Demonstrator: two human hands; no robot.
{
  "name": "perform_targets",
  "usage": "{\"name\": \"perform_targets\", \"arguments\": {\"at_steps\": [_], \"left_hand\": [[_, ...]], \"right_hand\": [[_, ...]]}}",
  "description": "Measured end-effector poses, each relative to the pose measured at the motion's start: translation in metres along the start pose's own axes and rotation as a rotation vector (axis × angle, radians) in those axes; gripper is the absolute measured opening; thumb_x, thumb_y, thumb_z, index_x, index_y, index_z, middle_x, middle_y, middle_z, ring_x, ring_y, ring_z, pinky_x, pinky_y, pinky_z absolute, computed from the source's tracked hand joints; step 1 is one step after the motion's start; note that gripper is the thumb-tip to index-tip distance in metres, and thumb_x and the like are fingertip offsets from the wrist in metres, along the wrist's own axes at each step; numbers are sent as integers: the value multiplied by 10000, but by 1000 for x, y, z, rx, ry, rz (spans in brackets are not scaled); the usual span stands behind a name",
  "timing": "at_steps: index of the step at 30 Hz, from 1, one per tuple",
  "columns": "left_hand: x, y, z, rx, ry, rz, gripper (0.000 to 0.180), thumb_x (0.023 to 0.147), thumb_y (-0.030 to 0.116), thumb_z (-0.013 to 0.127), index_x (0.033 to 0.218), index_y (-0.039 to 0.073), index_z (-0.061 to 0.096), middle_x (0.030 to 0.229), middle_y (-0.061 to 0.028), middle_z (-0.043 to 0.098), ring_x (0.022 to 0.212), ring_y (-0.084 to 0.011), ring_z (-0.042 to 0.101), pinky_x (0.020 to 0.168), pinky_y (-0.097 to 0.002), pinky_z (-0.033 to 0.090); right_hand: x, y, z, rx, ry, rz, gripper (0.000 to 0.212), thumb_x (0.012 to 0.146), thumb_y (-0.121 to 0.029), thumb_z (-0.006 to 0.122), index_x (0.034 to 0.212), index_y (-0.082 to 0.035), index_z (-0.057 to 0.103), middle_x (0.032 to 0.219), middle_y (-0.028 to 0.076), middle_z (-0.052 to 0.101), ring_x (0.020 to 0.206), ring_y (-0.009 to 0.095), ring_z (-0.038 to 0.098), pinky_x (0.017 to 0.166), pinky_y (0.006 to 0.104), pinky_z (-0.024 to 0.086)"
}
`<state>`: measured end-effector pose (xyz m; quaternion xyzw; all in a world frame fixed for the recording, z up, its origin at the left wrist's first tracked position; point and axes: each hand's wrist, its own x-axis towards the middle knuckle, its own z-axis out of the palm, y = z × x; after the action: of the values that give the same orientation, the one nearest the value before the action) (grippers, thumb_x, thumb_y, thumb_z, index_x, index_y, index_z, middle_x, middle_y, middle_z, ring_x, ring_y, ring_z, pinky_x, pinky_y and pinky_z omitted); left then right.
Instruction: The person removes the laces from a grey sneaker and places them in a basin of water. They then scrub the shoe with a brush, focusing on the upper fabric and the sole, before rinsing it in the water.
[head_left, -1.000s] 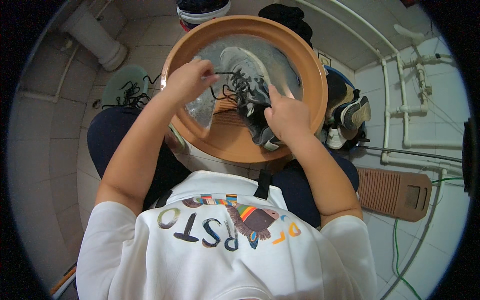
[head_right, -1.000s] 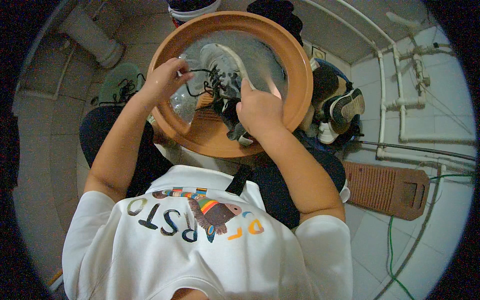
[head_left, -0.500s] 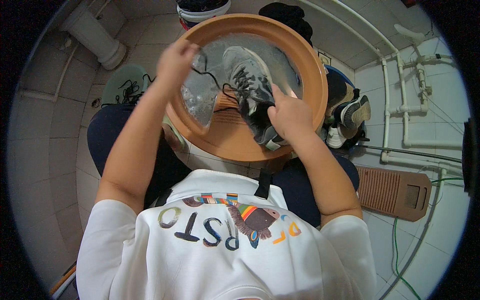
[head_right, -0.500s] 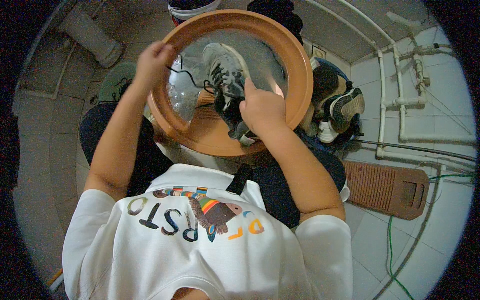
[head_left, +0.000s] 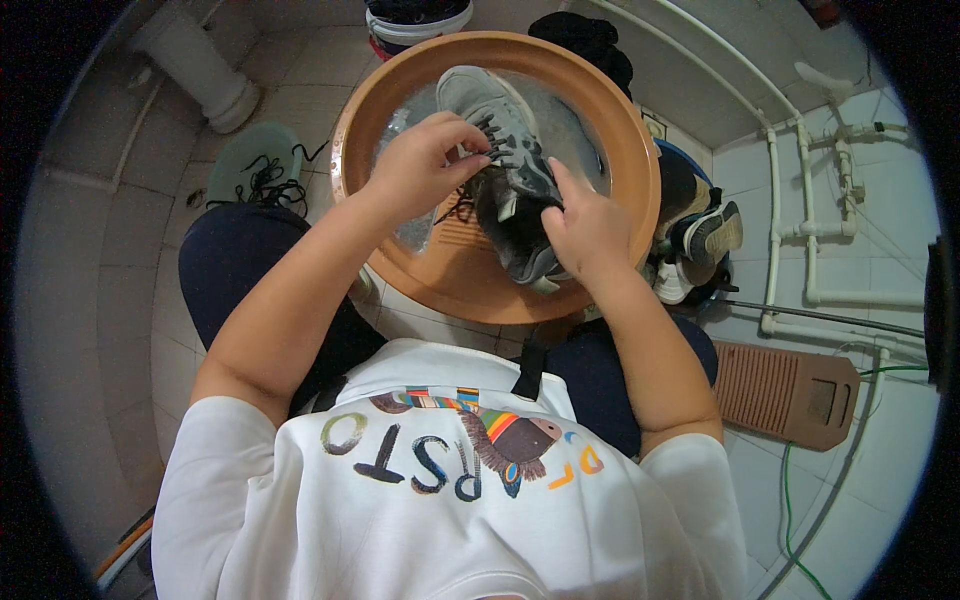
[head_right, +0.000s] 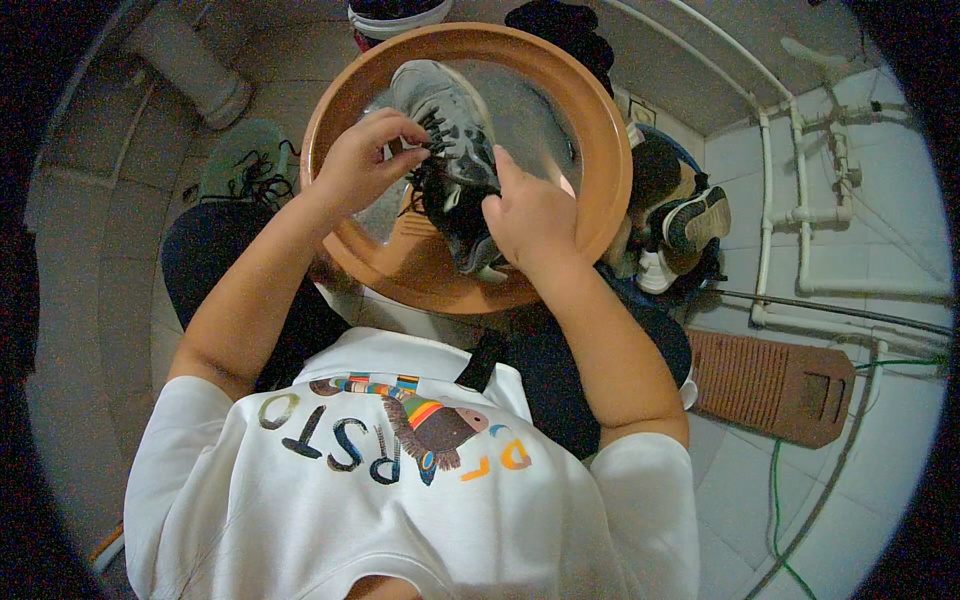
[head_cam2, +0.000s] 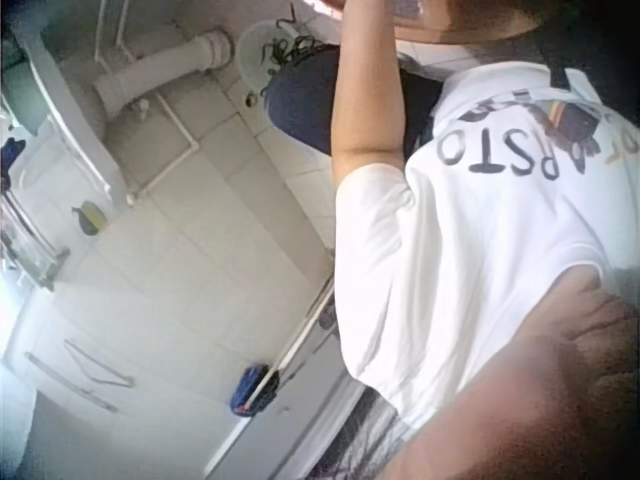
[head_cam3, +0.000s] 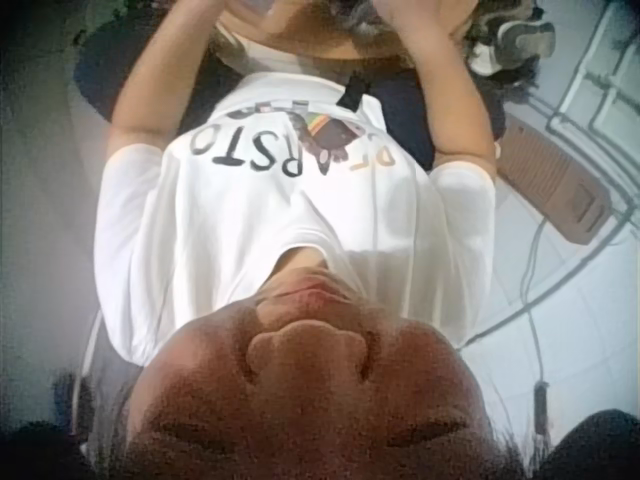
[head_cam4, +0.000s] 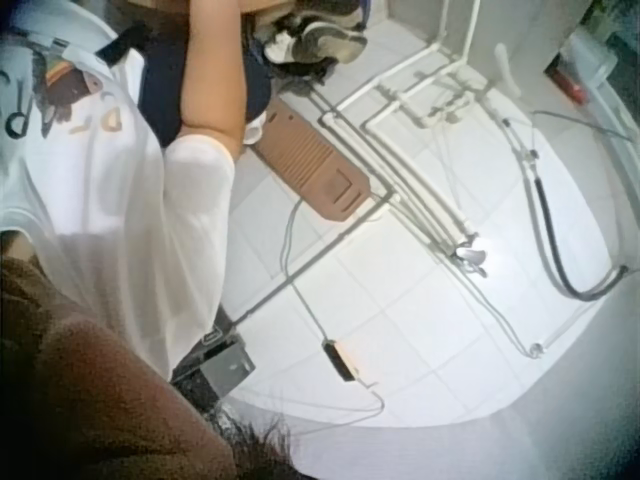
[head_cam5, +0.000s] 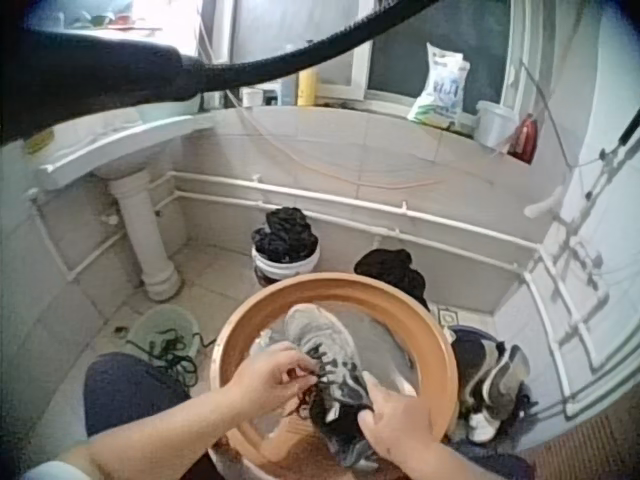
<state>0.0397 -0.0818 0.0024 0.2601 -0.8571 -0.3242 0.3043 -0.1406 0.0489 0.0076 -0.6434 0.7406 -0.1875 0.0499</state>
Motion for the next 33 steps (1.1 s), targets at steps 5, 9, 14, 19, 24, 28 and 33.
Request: {"name": "perform_targets", "arguments": {"at_steps": [5, 9, 14, 19, 24, 28, 33], "left_hand": [[-4, 1, 5, 5, -40, 18, 149, 745, 101, 667, 879, 49, 627, 832, -79, 575, 747, -227, 594, 672, -310, 480], [-3, 0, 6, 1, -106, 82, 154, 718, 78, 661, 860, 41, 613, 829, -95, 574, 756, -257, 591, 668, -334, 480], [-4, 10, 3, 268, -188, 187, 173, 680, 88, 648, 828, 44, 570, 832, -111, 571, 769, -309, 575, 667, -387, 470], [3, 10, -10, 163, -172, -104, 185, 674, 68, 646, 828, 26, 553, 780, -128, 570, 710, -273, 574, 628, -340, 462], [2, 11, -7, 124, -188, -74, 167, 704, 62, 632, 843, 8, 558, 801, -130, 572, 703, -251, 566, 653, -323, 463], [1, -2, -2, -120, -399, -293, 209, 786, 202, 663, 839, 16, 583, 704, -97, 570, 649, -207, 543, 603, -302, 436], [2, -4, -7, -48, -536, -279, 173, 823, 170, 625, 793, 21, 542, 682, 8, 509, 652, -86, 442, 590, -246, 390]], "right_hand": [[-1, -10, 0, -75, -39, -42, 536, 742, -205, 531, 1249, -51, 451, 848, 159, 635, 758, 322, 603, 688, 444, 457], [-1, -11, 0, -61, -30, -100, 550, 730, -197, 557, 1244, -39, 443, 830, 154, 633, 741, 314, 608, 659, 424, 470], [-5, -17, 1, -94, -42, -163, 531, 719, -200, 574, 1212, -37, 461, 800, 155, 632, 700, 316, 615, 617, 440, 478], [0, -16, 9, -64, -36, -169, 476, 728, -207, 563, 1156, -12, 490, 730, 153, 629, 683, 322, 619, 588, 444, 481], [1, -13, 7, -30, -93, -118, 475, 752, -215, 540, 1184, -26, 474, 772, 161, 632, 725, 334, 616, 626, 467, 474], [-3, -16, 8, -25, -36, -135, 479, 747, -216, 563, 1182, -36, 479, 779, 162, 630, 726, 332, 614, 624, 459, 474], [-3, -21, 9, -77, -130, -104, 494, 726, -153, 525, 1215, -97, 473, 829, 114, 627, 749, 299, 605, 655, 427, 464]]}}
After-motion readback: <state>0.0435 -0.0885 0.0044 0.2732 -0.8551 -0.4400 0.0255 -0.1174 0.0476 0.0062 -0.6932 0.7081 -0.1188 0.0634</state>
